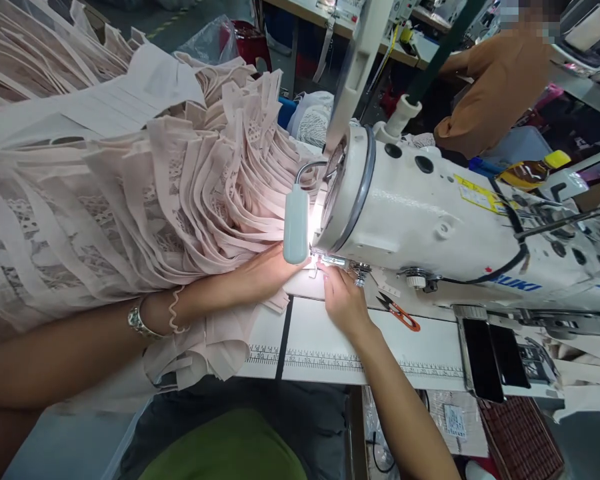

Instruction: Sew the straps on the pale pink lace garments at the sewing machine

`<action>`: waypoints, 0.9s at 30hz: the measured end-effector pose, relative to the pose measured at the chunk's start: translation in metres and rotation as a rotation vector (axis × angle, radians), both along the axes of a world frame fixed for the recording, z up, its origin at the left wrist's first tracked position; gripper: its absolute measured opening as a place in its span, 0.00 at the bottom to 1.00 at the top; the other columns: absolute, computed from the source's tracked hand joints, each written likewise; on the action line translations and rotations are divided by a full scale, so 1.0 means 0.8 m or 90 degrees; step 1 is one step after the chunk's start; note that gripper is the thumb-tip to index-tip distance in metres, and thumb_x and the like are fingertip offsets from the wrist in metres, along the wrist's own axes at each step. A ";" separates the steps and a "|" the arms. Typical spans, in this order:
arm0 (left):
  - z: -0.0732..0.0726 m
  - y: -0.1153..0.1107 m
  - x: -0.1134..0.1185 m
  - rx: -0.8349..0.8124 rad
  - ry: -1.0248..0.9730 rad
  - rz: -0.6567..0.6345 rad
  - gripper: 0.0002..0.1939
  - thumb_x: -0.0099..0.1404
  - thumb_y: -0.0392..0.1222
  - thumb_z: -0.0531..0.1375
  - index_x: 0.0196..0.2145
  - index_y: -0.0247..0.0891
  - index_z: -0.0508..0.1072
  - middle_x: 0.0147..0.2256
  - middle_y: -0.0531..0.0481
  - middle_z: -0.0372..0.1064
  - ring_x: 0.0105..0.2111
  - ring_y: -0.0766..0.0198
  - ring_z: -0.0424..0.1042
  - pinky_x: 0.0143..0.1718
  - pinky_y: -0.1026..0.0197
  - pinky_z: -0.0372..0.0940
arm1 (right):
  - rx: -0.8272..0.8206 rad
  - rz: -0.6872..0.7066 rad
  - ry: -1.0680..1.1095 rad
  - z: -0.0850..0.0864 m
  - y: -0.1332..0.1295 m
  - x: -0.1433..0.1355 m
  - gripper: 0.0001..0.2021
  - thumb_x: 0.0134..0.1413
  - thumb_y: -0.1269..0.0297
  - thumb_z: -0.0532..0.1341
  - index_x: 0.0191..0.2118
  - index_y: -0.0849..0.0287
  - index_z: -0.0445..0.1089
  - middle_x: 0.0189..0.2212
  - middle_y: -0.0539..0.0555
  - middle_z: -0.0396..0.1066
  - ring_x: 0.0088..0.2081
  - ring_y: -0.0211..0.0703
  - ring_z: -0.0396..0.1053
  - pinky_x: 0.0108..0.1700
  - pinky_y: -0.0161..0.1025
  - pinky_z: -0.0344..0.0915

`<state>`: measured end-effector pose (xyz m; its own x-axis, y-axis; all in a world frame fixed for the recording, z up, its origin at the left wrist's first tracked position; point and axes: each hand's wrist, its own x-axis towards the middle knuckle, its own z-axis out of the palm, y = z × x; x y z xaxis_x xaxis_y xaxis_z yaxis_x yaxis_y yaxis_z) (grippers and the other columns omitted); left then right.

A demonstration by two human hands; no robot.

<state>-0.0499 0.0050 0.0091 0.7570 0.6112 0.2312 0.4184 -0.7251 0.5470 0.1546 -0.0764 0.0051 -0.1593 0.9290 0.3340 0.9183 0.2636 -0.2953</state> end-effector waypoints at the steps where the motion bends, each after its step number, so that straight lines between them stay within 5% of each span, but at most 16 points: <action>1: 0.000 0.000 0.001 -0.003 -0.002 0.006 0.12 0.74 0.41 0.45 0.44 0.39 0.67 0.43 0.45 0.68 0.45 0.59 0.66 0.47 0.56 0.65 | 0.000 0.007 -0.003 0.001 -0.001 0.000 0.17 0.65 0.69 0.48 0.51 0.55 0.71 0.44 0.55 0.77 0.46 0.47 0.72 0.52 0.46 0.67; 6: 0.003 0.002 0.002 -0.035 -0.011 0.038 0.13 0.75 0.46 0.46 0.46 0.39 0.67 0.42 0.47 0.68 0.45 0.59 0.66 0.48 0.56 0.64 | 0.008 0.015 -0.008 0.001 -0.003 0.001 0.18 0.64 0.71 0.48 0.54 0.57 0.68 0.48 0.58 0.76 0.49 0.48 0.72 0.49 0.47 0.69; 10: 0.007 0.001 -0.005 -0.017 -0.009 -0.032 0.11 0.75 0.42 0.48 0.44 0.40 0.70 0.42 0.47 0.68 0.45 0.59 0.66 0.46 0.57 0.64 | 0.048 0.030 -0.010 0.004 -0.004 -0.002 0.13 0.66 0.68 0.52 0.48 0.55 0.72 0.43 0.55 0.78 0.46 0.46 0.74 0.51 0.46 0.68; 15: 0.009 -0.001 -0.008 0.065 0.020 -0.059 0.11 0.75 0.38 0.49 0.41 0.38 0.71 0.40 0.46 0.68 0.43 0.59 0.65 0.42 0.59 0.62 | 0.124 0.089 -0.015 0.004 -0.004 -0.003 0.10 0.65 0.68 0.57 0.45 0.54 0.75 0.39 0.53 0.80 0.42 0.42 0.75 0.48 0.40 0.68; 27: 0.007 -0.003 -0.008 0.291 0.073 -0.139 0.09 0.73 0.33 0.54 0.39 0.36 0.75 0.38 0.49 0.73 0.41 0.59 0.66 0.39 0.57 0.57 | 0.129 0.051 -0.149 0.003 -0.004 -0.020 0.12 0.67 0.66 0.55 0.31 0.55 0.71 0.26 0.52 0.74 0.32 0.42 0.69 0.41 0.40 0.62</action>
